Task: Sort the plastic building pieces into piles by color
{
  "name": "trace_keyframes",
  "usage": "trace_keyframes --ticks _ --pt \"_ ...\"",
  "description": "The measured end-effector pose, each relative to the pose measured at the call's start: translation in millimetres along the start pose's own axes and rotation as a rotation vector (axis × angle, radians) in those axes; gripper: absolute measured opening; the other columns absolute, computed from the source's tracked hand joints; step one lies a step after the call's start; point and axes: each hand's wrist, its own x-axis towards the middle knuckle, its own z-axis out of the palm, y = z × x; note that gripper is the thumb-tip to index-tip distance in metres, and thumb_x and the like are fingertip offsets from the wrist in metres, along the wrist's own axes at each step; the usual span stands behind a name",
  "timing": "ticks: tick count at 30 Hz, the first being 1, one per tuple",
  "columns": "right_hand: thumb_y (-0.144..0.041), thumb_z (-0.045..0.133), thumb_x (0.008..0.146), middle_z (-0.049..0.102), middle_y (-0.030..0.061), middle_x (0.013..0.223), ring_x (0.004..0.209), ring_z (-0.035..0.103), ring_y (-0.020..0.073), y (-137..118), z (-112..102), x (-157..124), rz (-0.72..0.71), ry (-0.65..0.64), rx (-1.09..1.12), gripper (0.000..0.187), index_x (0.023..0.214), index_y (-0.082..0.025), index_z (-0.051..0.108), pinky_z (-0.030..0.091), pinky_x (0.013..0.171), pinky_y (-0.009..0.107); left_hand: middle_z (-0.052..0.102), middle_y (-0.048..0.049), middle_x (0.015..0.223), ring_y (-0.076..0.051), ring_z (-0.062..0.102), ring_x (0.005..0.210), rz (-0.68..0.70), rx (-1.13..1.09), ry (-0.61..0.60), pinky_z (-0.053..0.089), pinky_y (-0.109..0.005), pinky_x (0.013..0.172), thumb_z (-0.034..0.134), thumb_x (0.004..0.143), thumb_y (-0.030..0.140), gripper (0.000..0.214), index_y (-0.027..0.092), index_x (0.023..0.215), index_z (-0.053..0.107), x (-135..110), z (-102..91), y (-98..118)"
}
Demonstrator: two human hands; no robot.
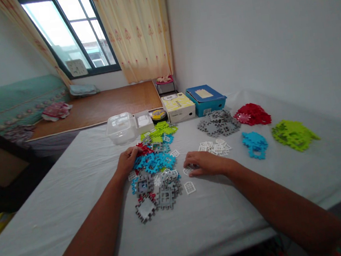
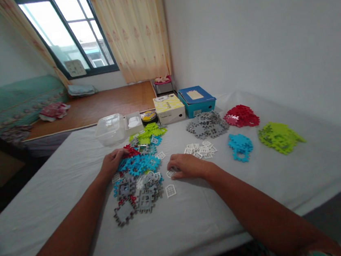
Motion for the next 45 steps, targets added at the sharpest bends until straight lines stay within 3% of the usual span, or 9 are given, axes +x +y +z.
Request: trace_keyframes --ticks 6,11,17,19,22,27,37,42,45 --pt "-0.025 0.067 0.082 0.067 0.0021 0.085 0.073 0.059 0.0134 5 -5 -2 0.091 0.025 0.152 0.014 0.094 -0.018 0.065 0.042 0.067 0.023 0.074 -0.0046 0.093 -0.023 0.064 0.091 -0.004 0.023 0.001 0.046 -0.033 0.089 0.042 0.085 0.056 0.048 0.019 0.082 0.072 1 -0.9 -1" --pt "-0.026 0.056 0.090 0.069 0.0034 0.083 0.074 0.060 0.0146 37 -25 -16 0.161 0.177 -0.009 0.014 0.087 -0.018 0.067 0.040 0.069 0.024 0.073 -0.0046 0.091 -0.023 0.064 0.092 0.012 0.035 -0.009 0.046 -0.033 0.090 0.041 0.086 0.054 0.046 0.020 0.081 0.072 0 -1.1 0" --pt "-0.033 0.071 0.080 0.066 0.0077 0.095 0.085 0.060 0.0184 50 -34 -23 0.256 0.296 -0.136 0.017 0.088 -0.019 0.070 0.044 0.076 0.028 0.073 -0.0041 0.092 -0.022 0.064 0.088 0.014 0.039 0.000 0.046 -0.033 0.090 0.041 0.086 0.054 0.046 0.019 0.080 0.072 0 -0.6 2" --pt "-0.036 0.073 0.079 0.064 0.0067 0.098 0.080 0.060 0.0152 34 -28 -19 0.138 0.220 0.030 0.024 0.095 -0.019 0.069 0.045 0.074 0.026 0.073 -0.0038 0.091 -0.021 0.064 0.088 0.015 0.040 0.002 0.046 -0.033 0.089 0.041 0.086 0.054 0.047 0.019 0.080 0.072 0 -0.7 2" --pt "-0.041 0.075 0.077 0.063 0.0042 0.101 0.075 0.059 0.0110 2 -12 -10 -0.120 -0.060 0.294 0.034 0.104 -0.020 0.068 0.046 0.070 0.022 0.073 -0.0033 0.091 -0.022 0.064 0.089 0.018 0.054 -0.007 0.046 -0.032 0.089 0.041 0.086 0.053 0.046 0.019 0.081 0.072 0 -1.1 2" --pt "-0.039 0.079 0.073 0.060 0.0031 0.101 0.080 0.057 0.0121 -24 8 -2 -0.240 -0.203 0.229 0.034 0.102 -0.022 0.070 0.045 0.074 0.023 0.073 -0.0034 0.089 -0.022 0.064 0.089 0.008 0.053 -0.001 0.046 -0.032 0.088 0.041 0.086 0.053 0.046 0.019 0.080 0.072 0 -1.4 2" --pt "-0.017 0.059 0.084 0.069 0.0078 0.095 0.089 0.062 0.0179 -14 4 0 -0.093 0.039 0.012 0.020 0.102 -0.017 0.070 0.045 0.081 0.028 0.073 -0.0049 0.090 -0.023 0.065 0.091 0.030 0.033 0.009 0.046 -0.033 0.088 0.042 0.085 0.054 0.047 0.019 0.081 0.073 2 0.4 -4" --pt "-0.021 0.054 0.090 0.071 0.0062 0.093 0.082 0.064 0.0165 3 0 -2 0.065 0.172 -0.009 0.028 0.116 -0.020 0.063 0.044 0.075 0.027 0.073 -0.0041 0.092 -0.022 0.064 0.092 0.031 0.040 -0.001 0.046 -0.032 0.089 0.042 0.085 0.054 0.047 0.020 0.081 0.073 1 -0.7 0" --pt "-0.026 0.054 0.090 0.071 0.0037 0.087 0.076 0.063 0.0146 23 -14 -9 0.139 0.309 0.025 0.023 0.109 -0.020 0.064 0.043 0.070 0.024 0.073 -0.0036 0.091 -0.022 0.064 0.092 0.037 0.059 -0.007 0.046 -0.032 0.089 0.041 0.085 0.053 0.046 0.020 0.080 0.073 0 -1.3 3"
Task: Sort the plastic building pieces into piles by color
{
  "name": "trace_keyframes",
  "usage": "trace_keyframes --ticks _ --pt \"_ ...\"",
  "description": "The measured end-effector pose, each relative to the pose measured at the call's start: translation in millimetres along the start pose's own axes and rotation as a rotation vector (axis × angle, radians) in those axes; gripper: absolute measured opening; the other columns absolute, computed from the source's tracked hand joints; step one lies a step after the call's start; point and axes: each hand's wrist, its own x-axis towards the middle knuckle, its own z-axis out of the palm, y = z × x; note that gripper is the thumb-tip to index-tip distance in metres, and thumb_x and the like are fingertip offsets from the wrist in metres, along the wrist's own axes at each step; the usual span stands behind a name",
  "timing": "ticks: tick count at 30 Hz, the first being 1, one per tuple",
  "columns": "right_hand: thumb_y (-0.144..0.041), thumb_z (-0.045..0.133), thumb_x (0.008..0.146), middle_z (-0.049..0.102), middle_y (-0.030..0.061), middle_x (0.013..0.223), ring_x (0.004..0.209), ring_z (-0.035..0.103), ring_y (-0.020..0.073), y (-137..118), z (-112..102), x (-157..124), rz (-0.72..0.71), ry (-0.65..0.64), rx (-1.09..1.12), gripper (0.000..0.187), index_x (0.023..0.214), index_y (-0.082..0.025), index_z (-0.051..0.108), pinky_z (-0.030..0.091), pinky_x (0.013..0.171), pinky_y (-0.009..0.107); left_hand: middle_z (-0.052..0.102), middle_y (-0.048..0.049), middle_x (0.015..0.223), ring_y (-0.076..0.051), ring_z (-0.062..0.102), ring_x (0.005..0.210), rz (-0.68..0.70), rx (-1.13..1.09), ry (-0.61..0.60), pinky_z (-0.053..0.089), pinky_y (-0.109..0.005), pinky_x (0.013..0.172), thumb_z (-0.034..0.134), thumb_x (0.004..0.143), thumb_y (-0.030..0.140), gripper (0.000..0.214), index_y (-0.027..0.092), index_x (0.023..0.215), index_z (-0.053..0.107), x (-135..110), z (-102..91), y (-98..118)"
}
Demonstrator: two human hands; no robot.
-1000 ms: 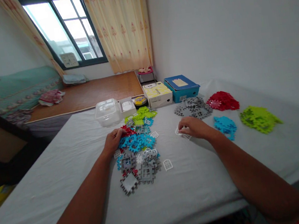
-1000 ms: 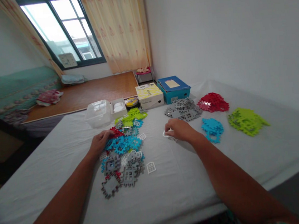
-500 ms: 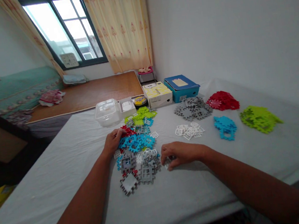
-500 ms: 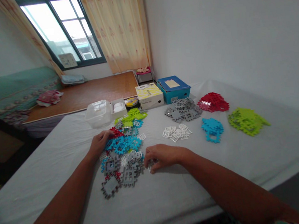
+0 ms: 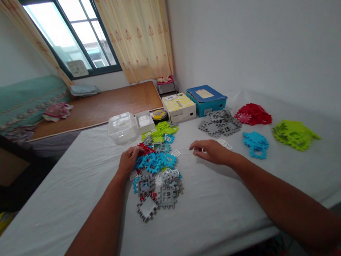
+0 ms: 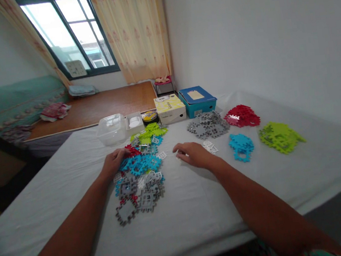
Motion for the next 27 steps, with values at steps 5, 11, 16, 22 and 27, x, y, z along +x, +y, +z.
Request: trace_keyframes --ticks 5,11,16,22,27 --pt "-0.033 0.054 0.089 0.071 0.0029 0.080 0.070 0.062 0.0143 36 -28 -4 0.119 0.079 -0.062 0.021 0.089 -0.019 0.069 0.041 0.066 0.024 0.073 -0.0034 0.090 -0.022 0.065 0.090 -0.016 -0.002 0.001 0.046 -0.032 0.088 0.040 0.085 0.055 0.047 0.020 0.080 0.072 -1 0.3 3" --pt "-0.034 0.053 0.088 0.073 0.0045 0.083 0.073 0.063 0.0163 49 -34 -6 0.181 0.129 -0.122 0.024 0.086 -0.019 0.071 0.043 0.067 0.026 0.074 -0.0041 0.090 -0.022 0.064 0.089 -0.026 0.007 -0.001 0.047 -0.033 0.087 0.039 0.085 0.055 0.049 0.019 0.081 0.072 -1 0.1 3" --pt "-0.031 0.048 0.092 0.073 0.0081 0.099 0.088 0.064 0.0190 41 -24 2 0.198 0.385 -0.105 0.027 0.098 -0.017 0.070 0.047 0.076 0.029 0.073 -0.0044 0.092 -0.022 0.065 0.088 -0.021 0.010 -0.001 0.046 -0.032 0.087 0.040 0.085 0.053 0.047 0.019 0.082 0.073 0 0.3 0" --pt "-0.030 0.048 0.094 0.071 0.0098 0.109 0.100 0.061 0.0235 46 -9 2 0.092 0.201 -0.167 0.028 0.107 -0.018 0.070 0.044 0.094 0.041 0.074 -0.0043 0.092 -0.022 0.065 0.089 -0.013 0.003 -0.003 0.047 -0.032 0.088 0.040 0.086 0.053 0.047 0.019 0.083 0.073 1 1.5 -4" --pt "-0.026 0.044 0.096 0.064 0.0125 0.125 0.117 0.053 0.0228 24 20 11 -0.134 0.080 -0.126 0.035 0.126 -0.017 0.060 0.040 0.104 0.044 0.074 -0.0040 0.091 -0.022 0.065 0.090 -0.015 0.007 0.002 0.047 -0.033 0.089 0.040 0.085 0.054 0.047 0.020 0.080 0.073 1 1.3 -1"
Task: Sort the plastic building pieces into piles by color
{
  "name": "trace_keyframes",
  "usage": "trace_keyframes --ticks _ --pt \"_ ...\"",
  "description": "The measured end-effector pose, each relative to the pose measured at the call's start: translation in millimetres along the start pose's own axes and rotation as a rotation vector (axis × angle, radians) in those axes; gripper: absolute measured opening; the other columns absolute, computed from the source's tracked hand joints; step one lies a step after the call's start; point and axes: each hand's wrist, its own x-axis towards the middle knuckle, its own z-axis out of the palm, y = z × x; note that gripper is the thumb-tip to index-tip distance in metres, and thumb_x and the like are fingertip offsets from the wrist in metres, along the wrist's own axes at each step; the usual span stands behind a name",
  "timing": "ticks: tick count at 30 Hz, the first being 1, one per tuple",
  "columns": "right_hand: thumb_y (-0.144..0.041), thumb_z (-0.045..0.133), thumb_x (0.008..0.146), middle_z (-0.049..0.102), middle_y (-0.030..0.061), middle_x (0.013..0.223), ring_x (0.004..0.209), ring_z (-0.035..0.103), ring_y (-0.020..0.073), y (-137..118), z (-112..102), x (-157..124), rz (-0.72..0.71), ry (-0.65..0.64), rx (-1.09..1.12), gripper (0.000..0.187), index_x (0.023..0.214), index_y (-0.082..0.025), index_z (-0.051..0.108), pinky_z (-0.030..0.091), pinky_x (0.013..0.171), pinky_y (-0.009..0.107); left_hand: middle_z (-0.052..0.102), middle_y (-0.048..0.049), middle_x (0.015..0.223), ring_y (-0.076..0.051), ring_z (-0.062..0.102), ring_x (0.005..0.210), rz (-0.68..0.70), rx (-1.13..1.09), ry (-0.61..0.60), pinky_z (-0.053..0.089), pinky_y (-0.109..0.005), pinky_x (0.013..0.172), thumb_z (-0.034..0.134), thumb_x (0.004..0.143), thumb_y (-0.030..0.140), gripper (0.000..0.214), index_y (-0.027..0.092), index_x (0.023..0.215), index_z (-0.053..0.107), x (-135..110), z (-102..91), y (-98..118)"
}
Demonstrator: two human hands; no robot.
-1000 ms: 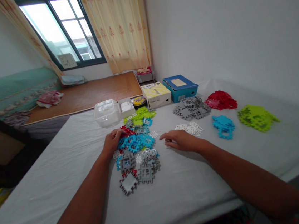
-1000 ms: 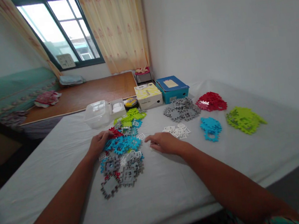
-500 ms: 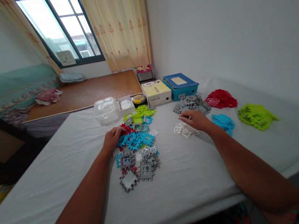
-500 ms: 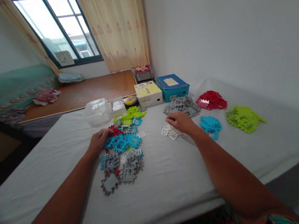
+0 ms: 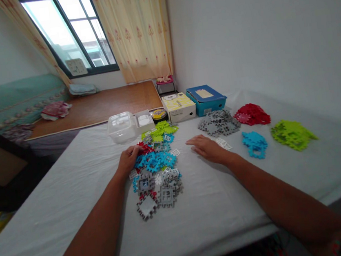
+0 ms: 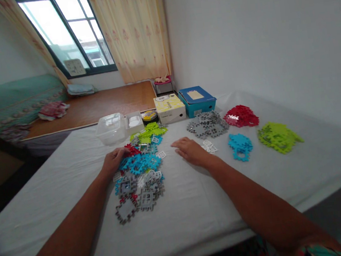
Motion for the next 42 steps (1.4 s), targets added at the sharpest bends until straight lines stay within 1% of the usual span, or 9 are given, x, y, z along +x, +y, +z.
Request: trace_keyframes --ticks 4,7,13,21,26,31,36,39,42 --pt "-0.024 0.043 0.097 0.054 0.0132 0.138 0.130 0.044 0.0217 -32 27 11 -0.055 -0.128 -0.021 0.044 0.140 -0.015 0.046 0.037 0.107 0.040 0.074 -0.0045 0.091 -0.023 0.064 0.091 -0.005 -0.011 0.010 0.047 -0.034 0.089 0.041 0.084 0.054 0.047 0.020 0.080 0.073 -1 -0.1 1" --pt "-0.029 0.045 0.097 0.050 0.0119 0.142 0.134 0.040 0.0235 -44 34 15 -0.047 -0.194 -0.081 0.047 0.143 -0.018 0.042 0.036 0.106 0.043 0.074 -0.0049 0.090 -0.023 0.065 0.090 -0.023 -0.020 0.011 0.047 -0.034 0.089 0.041 0.084 0.054 0.047 0.020 0.082 0.073 -1 -0.2 0" --pt "-0.029 0.057 0.092 0.063 0.0121 0.110 0.106 0.052 0.0233 -43 20 11 -0.013 -0.229 -0.196 0.027 0.116 -0.018 0.063 0.042 0.091 0.038 0.074 -0.0043 0.090 -0.022 0.065 0.091 -0.007 -0.029 -0.001 0.046 -0.033 0.089 0.041 0.084 0.056 0.048 0.020 0.080 0.073 -1 -1.0 2" --pt "-0.020 0.053 0.092 0.065 0.0121 0.096 0.091 0.054 0.0221 -42 14 7 -0.071 -0.231 -0.305 0.017 0.100 -0.014 0.066 0.041 0.082 0.034 0.074 -0.0046 0.089 -0.023 0.065 0.092 -0.018 -0.046 0.004 0.046 -0.034 0.089 0.042 0.083 0.057 0.048 0.020 0.080 0.073 0 0.2 -2" --pt "-0.012 0.052 0.088 0.068 0.0086 0.098 0.093 0.056 0.0207 -31 -3 6 0.085 -0.094 -0.276 0.023 0.106 -0.018 0.065 0.040 0.080 0.031 0.074 -0.0044 0.090 -0.022 0.065 0.092 0.011 -0.031 0.003 0.046 -0.033 0.090 0.041 0.084 0.055 0.047 0.020 0.079 0.073 0 -0.6 -1" --pt "-0.012 0.052 0.084 0.068 0.0090 0.094 0.093 0.056 0.0228 -7 -22 -3 0.282 0.038 -0.305 0.017 0.090 -0.018 0.067 0.042 0.081 0.033 0.074 -0.0033 0.091 -0.022 0.065 0.090 0.021 0.002 0.007 0.046 -0.032 0.090 0.041 0.085 0.052 0.045 0.021 0.079 0.073 -1 0.0 0" --pt "-0.018 0.048 0.092 0.061 0.0117 0.126 0.116 0.050 0.0242 -16 -3 1 0.073 0.089 -0.110 0.033 0.123 -0.016 0.059 0.041 0.100 0.041 0.073 -0.0045 0.091 -0.022 0.065 0.090 0.026 -0.012 0.006 0.046 -0.032 0.090 0.041 0.085 0.051 0.044 0.020 0.081 0.073 0 1.2 -2" --pt "-0.013 0.044 0.093 0.056 0.0100 0.135 0.122 0.048 0.0211 -41 18 8 -0.090 -0.023 0.004 0.043 0.136 -0.018 0.049 0.040 0.103 0.040 0.073 -0.0043 0.092 -0.022 0.065 0.090 0.030 -0.008 -0.002 0.046 -0.032 0.089 0.042 0.085 0.050 0.043 0.020 0.080 0.073 0 1.0 -2" --pt "-0.016 0.046 0.094 0.054 0.0089 0.138 0.124 0.047 0.0211 -58 30 13 -0.148 -0.135 0.012 0.042 0.136 -0.022 0.049 0.042 0.101 0.041 0.073 -0.0046 0.093 -0.022 0.065 0.091 0.024 -0.006 0.003 0.046 -0.032 0.089 0.041 0.086 0.051 0.044 0.020 0.081 0.072 0 0.3 -1"
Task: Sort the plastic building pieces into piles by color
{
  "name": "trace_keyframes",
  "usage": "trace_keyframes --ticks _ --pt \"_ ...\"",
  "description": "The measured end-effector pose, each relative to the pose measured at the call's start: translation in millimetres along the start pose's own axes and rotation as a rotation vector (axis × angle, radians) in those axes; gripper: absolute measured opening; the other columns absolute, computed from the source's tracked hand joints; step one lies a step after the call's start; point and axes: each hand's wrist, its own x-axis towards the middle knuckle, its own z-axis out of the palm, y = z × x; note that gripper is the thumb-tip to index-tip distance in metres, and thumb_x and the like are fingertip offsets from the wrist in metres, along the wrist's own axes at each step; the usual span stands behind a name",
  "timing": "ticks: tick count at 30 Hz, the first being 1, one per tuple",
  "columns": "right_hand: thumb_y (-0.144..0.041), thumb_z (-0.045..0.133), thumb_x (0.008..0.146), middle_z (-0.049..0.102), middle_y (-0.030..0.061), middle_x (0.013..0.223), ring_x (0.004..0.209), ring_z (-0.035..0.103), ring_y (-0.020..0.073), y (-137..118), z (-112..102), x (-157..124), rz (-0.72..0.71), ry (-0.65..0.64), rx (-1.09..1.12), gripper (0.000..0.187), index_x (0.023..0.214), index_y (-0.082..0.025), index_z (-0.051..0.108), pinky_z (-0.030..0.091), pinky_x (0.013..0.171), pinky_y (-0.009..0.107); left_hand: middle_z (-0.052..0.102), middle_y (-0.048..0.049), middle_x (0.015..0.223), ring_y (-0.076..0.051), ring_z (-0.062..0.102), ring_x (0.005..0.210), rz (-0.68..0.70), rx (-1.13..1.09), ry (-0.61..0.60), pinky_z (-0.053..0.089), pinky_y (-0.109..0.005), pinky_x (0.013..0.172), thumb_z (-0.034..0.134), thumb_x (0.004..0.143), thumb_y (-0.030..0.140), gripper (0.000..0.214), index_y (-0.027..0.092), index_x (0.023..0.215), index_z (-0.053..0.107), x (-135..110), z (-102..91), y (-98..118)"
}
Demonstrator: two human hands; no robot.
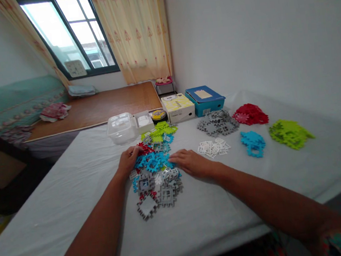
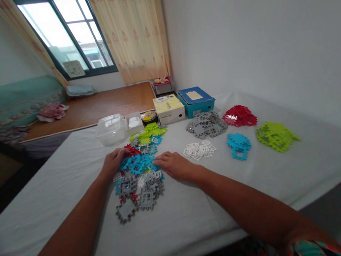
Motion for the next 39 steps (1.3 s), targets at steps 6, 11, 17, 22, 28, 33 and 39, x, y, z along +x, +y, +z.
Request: trace_keyframes --ticks 6,11,17,22,28,33,39 --pt "-0.023 0.059 0.090 0.061 0.0123 0.123 0.111 0.055 0.0217 3 -2 -3 0.045 -0.004 0.010 0.015 0.103 -0.017 0.065 0.045 0.096 0.040 0.074 -0.0044 0.092 -0.022 0.065 0.091 -0.027 -0.016 -0.003 0.046 -0.032 0.089 0.041 0.084 0.054 0.047 0.019 0.081 0.073 1 -0.3 -2" --pt "-0.024 0.059 0.089 0.054 0.0127 0.135 0.119 0.051 0.0234 1 -3 -5 0.037 0.069 0.052 0.016 0.104 -0.017 0.062 0.044 0.098 0.042 0.074 -0.0035 0.092 -0.022 0.065 0.089 -0.059 -0.001 0.006 0.047 -0.032 0.089 0.043 0.082 0.055 0.047 0.020 0.081 0.073 2 0.0 -5" --pt "-0.031 0.057 0.091 0.046 0.0130 0.145 0.125 0.045 0.0274 -5 6 1 0.068 0.029 -0.020 0.045 0.135 -0.024 0.049 0.042 0.098 0.047 0.074 -0.0043 0.092 -0.022 0.065 0.092 -0.054 -0.018 0.003 0.046 -0.032 0.090 0.042 0.083 0.057 0.050 0.019 0.082 0.073 0 -0.8 -2" --pt "-0.029 0.061 0.088 0.058 0.0128 0.130 0.115 0.052 0.0240 0 5 0 0.025 0.034 0.102 0.031 0.118 -0.020 0.061 0.043 0.098 0.042 0.074 -0.0040 0.091 -0.022 0.065 0.090 -0.047 -0.014 0.011 0.047 -0.031 0.089 0.042 0.083 0.057 0.049 0.019 0.081 0.074 1 -1.0 1" --pt "-0.017 0.063 0.078 0.062 0.0113 0.119 0.106 0.056 0.0217 8 0 -9 0.111 0.198 0.278 0.051 0.127 -0.018 0.053 0.048 0.093 0.038 0.074 -0.0038 0.092 -0.021 0.065 0.090 -0.015 0.007 0.007 0.047 -0.031 0.089 0.041 0.084 0.053 0.047 0.019 0.081 0.073 1 -0.4 0" --pt "-0.022 0.052 0.085 0.064 0.0072 0.118 0.101 0.062 0.0177 16 -13 -10 0.314 0.322 0.487 0.038 0.123 -0.022 0.056 0.053 0.082 0.032 0.073 -0.0045 0.090 -0.021 0.065 0.088 -0.023 -0.007 0.000 0.047 -0.031 0.086 0.040 0.084 0.052 0.048 0.018 0.082 0.074 0 -0.6 1" --pt "-0.035 0.060 0.083 0.057 0.0093 0.134 0.098 0.065 0.0196 22 -55 -41 0.437 0.360 0.454 0.033 0.115 -0.023 0.062 0.057 0.072 0.031 0.073 -0.0042 0.087 -0.021 0.065 0.086 -0.018 -0.008 0.004 0.048 -0.031 0.085 0.040 0.084 0.052 0.047 0.019 0.078 0.073 0 -0.6 2"
